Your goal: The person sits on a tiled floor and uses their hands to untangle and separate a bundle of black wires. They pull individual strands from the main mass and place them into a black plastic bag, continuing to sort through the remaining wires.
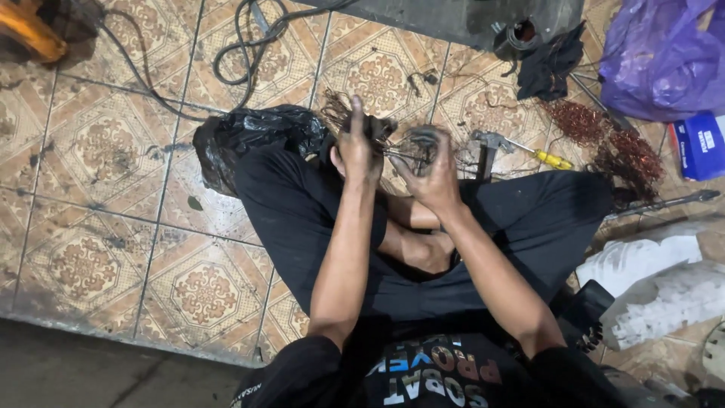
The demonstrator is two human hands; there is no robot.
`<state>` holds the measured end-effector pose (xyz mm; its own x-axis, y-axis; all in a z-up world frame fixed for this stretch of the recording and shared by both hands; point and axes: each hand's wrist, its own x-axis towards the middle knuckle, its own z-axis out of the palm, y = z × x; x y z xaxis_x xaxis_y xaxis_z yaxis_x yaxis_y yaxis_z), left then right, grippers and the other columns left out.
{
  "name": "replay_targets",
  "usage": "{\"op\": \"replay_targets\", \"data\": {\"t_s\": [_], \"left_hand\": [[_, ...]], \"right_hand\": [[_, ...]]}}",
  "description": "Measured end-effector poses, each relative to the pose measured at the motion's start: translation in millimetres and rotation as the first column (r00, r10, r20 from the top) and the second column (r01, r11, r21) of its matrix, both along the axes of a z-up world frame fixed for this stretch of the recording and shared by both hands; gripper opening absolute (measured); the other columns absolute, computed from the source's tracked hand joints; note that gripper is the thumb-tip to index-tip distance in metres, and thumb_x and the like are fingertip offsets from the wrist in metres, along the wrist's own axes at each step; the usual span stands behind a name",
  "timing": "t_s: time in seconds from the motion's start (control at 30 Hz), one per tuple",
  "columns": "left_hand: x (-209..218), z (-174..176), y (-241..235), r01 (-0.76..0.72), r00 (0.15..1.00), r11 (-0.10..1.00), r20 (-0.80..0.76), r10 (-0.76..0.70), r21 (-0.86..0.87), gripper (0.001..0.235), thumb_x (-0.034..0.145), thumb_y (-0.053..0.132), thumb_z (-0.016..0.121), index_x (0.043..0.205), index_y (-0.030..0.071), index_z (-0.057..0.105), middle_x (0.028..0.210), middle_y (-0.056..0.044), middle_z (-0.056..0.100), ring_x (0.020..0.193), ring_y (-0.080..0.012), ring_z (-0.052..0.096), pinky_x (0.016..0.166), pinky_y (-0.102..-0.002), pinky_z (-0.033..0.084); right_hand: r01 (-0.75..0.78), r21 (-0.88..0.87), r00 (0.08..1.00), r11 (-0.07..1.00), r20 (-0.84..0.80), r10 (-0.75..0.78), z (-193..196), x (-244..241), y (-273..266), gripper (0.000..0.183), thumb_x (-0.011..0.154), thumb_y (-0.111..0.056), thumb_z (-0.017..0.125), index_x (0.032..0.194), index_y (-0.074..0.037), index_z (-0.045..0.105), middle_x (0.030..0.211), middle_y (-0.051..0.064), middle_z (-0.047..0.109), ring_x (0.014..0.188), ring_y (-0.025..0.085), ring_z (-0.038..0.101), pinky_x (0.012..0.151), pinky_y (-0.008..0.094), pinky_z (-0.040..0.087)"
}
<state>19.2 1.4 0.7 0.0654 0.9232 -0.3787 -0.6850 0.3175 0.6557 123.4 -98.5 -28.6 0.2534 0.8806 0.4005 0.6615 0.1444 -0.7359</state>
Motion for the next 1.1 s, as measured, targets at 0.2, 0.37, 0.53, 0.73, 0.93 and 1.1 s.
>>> {"op": "replay_targets", "data": {"t_s": [0.2,0.37,0.53,0.73,0.93,1.1], "left_hand": [[-21.5,-28.8,15.2,0.082,0.954,0.997,0.288,-0.08,0.004,0.055,0.099,0.053,0.059,0.061,0.023,0.033,0.047,0.008,0.022,0.031,-0.0077,0.02,0.036,-0.02,0.022],[-35.0,-26.8,19.3,0.064,0.911,0.995,0.403,-0.092,0.083,0.053,0.101,0.054,0.053,0.064,0.022,0.033,0.047,0.007,0.023,0.031,-0.0068,0.022,0.035,-0.018,0.022],[-43.7,-15.9,18.6,0.059,0.815,0.972,0.551,-0.177,0.226,0.049,0.103,0.053,0.049,0.067,0.023,0.035,0.046,0.006,0.026,0.031,-0.0067,0.023,0.035,-0.019,0.024],[-91.1,2.0,36.5,-0.135,0.864,0.985,0.499,0.066,0.103,0.051,0.097,0.055,0.056,0.063,0.024,0.032,0.049,0.009,0.025,0.032,-0.0086,0.026,0.036,-0.019,0.024],[-116.3,11.0,42.9,-0.399,0.8,0.916,0.503,0.328,0.037,0.049,0.095,0.052,0.058,0.063,0.023,0.035,0.053,0.01,0.025,0.037,-0.007,0.03,0.04,-0.016,0.025],[-126.8,9.0,51.7,-0.449,0.736,0.893,0.556,0.387,-0.028,0.052,0.087,0.052,0.062,0.054,0.023,0.034,0.047,0.008,0.027,0.035,-0.0076,0.029,0.039,-0.021,0.028]], "right_hand": [[-0.131,-0.158,0.974,0.979,0.162,0.157,-4.6,25.2,-12.5,0.033,0.09,-0.03,0.081,0.117,-0.015,0.069,0.108,0.007,0.074,0.108,0.031,0.069,0.097,0.046,0.042],[-0.193,-0.172,0.905,0.966,0.348,0.243,30.9,41.0,-6.1,0.032,0.09,-0.013,0.078,0.122,-0.009,0.072,0.106,0.014,0.075,0.098,0.036,0.072,0.088,0.05,0.048],[-0.088,-0.068,0.849,0.994,0.516,0.111,6.2,71.5,5.1,0.021,0.092,-0.024,0.08,0.112,-0.018,0.078,0.105,0.005,0.077,0.103,0.025,0.072,0.092,0.043,0.043],[-0.181,-0.162,0.918,0.97,0.325,0.226,-4.0,130.3,-3.2,0.009,0.095,-0.03,0.078,0.09,-0.022,0.078,0.094,-0.002,0.077,0.1,0.028,0.071,0.105,0.052,0.036],[0.048,-0.116,0.996,0.992,0.086,-0.039,-49.0,229.6,-39.9,0.022,0.108,-0.002,0.064,0.087,-0.004,0.069,0.085,0.017,0.067,0.092,0.04,0.068,0.09,0.044,0.048],[0.183,-0.276,0.967,0.944,-0.121,-0.223,21.3,236.9,-39.3,0.022,0.111,-0.014,0.07,0.089,-0.015,0.068,0.081,0.001,0.06,0.08,0.015,0.056,0.084,0.038,0.047]]}}
